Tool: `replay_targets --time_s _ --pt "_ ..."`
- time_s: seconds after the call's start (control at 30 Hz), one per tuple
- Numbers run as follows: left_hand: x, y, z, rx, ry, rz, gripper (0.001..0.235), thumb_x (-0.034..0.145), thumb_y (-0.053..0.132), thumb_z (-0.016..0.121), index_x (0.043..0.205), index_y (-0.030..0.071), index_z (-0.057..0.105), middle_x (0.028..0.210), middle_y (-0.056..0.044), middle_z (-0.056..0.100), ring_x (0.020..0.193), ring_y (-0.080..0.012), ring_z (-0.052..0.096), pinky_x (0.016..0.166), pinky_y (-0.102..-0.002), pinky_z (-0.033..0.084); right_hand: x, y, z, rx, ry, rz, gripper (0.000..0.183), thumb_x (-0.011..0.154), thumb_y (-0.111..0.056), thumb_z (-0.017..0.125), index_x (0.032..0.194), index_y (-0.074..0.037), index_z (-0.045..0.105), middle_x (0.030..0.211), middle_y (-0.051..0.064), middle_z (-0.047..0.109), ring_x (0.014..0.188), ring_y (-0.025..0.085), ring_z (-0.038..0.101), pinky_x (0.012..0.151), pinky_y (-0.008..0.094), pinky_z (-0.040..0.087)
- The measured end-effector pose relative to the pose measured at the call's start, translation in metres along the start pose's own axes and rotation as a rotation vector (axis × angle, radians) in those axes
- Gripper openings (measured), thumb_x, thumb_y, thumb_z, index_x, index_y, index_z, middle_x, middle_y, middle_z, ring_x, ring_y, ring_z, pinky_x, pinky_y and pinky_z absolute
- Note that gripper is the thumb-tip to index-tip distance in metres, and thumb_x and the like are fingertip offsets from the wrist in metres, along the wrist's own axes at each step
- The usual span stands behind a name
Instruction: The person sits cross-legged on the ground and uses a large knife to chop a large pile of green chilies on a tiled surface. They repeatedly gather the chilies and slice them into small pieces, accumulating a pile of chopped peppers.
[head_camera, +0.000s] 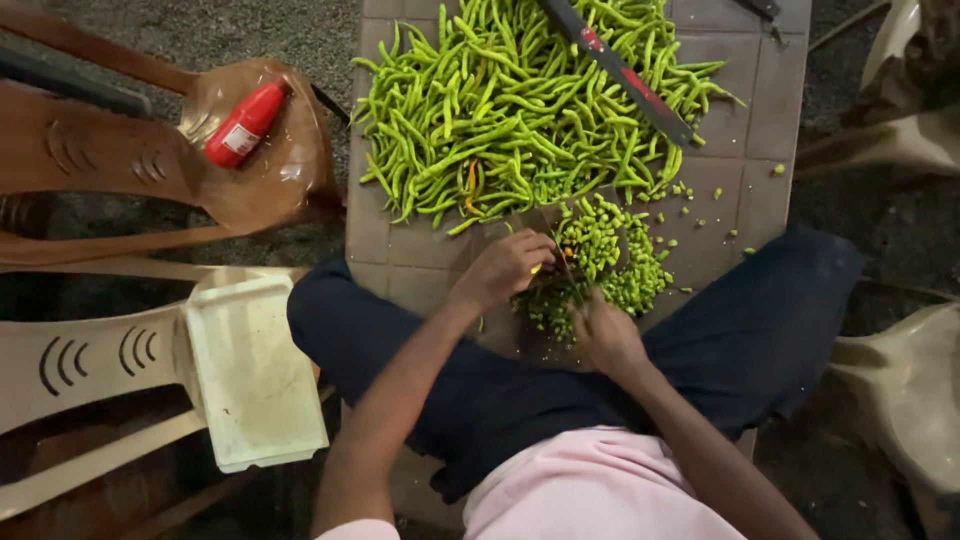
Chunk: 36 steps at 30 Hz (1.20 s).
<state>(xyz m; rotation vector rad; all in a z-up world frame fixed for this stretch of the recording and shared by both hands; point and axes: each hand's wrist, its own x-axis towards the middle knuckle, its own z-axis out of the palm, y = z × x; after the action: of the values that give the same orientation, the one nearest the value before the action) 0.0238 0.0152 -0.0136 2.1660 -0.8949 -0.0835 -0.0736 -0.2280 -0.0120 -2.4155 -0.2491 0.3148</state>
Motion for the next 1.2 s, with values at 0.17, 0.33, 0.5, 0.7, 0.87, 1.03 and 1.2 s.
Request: replay_targets --time_s 0.17,0.33,0.5,0.7,0.87,1.03,1.2 --pt "0.000 0.004 0.001 0.079 -0.002 0.067 0.037 0.065 -0.003 0.073 0.102 0.002 0.071 0.122 -0.012 0.067 0.114 -0.0327 0.063 0.095 -0.040 0.053 0.013 0.000 -0.017 0.067 -0.173 0.198 0.041 0.103 -0.033 0.061 0.113 0.006 0.058 0.074 0.022 0.067 0.068 0.043 0.065 0.061 0.054 0.048" --pt "0.002 0.006 -0.006 0.047 0.025 0.032 0.031 0.072 -0.003 0.070 0.103 0.004 0.070 0.118 -0.008 0.067 0.111 -0.0297 0.063 0.095 -0.038 0.055 -0.006 -0.007 -0.008 0.098 -0.219 0.234 0.053 0.097 -0.030 0.062 0.133 0.008 0.049 0.067 0.024 0.067 0.061 0.043 0.066 0.058 0.054 0.048" --pt "0.001 0.008 -0.007 0.038 -0.015 -0.001 0.025 0.076 -0.002 0.069 0.100 0.007 0.071 0.109 -0.006 0.066 0.105 -0.0270 0.064 0.093 -0.038 0.056 0.013 0.005 0.026 0.139 -0.008 0.039 0.053 0.097 -0.029 0.061 0.130 0.010 0.050 0.073 0.022 0.069 0.066 0.043 0.067 0.058 0.053 0.050" --pt "-0.006 0.027 -0.015 0.267 0.097 0.147 0.027 0.081 0.009 0.070 0.107 0.003 0.071 0.112 -0.007 0.066 0.107 -0.0273 0.064 0.090 -0.041 0.056 0.014 -0.004 -0.001 0.094 -0.164 0.267 0.039 0.098 -0.033 0.060 0.118 0.000 0.056 0.071 0.022 0.071 0.071 0.044 0.070 0.065 0.054 0.053" --pt "-0.005 0.035 -0.025 0.250 0.037 0.115 0.037 0.080 0.002 0.065 0.116 0.001 0.071 0.122 -0.010 0.067 0.112 -0.0278 0.067 0.089 -0.038 0.059 0.008 -0.004 -0.025 0.033 -0.112 0.234 0.042 0.093 -0.033 0.061 0.122 -0.003 0.053 0.077 0.026 0.070 0.074 0.049 0.068 0.068 0.059 0.052" --pt "0.009 0.024 -0.007 0.175 -0.019 0.021 0.030 0.085 -0.001 0.066 0.113 0.006 0.072 0.122 -0.011 0.066 0.109 -0.0292 0.068 0.084 -0.038 0.058 -0.005 0.000 -0.047 0.061 -0.137 0.243 0.039 0.097 -0.039 0.060 0.113 -0.003 0.056 0.080 0.023 0.073 0.078 0.047 0.069 0.068 0.059 0.051" --pt "0.008 0.017 0.000 0.204 0.056 0.067 0.029 0.079 -0.002 0.068 0.107 0.007 0.070 0.116 -0.007 0.067 0.109 -0.0284 0.068 0.089 -0.038 0.059 -0.010 -0.002 -0.045 0.085 -0.237 0.302 0.042 0.097 -0.039 0.059 0.119 -0.003 0.055 0.070 0.024 0.069 0.068 0.045 0.068 0.063 0.057 0.050"
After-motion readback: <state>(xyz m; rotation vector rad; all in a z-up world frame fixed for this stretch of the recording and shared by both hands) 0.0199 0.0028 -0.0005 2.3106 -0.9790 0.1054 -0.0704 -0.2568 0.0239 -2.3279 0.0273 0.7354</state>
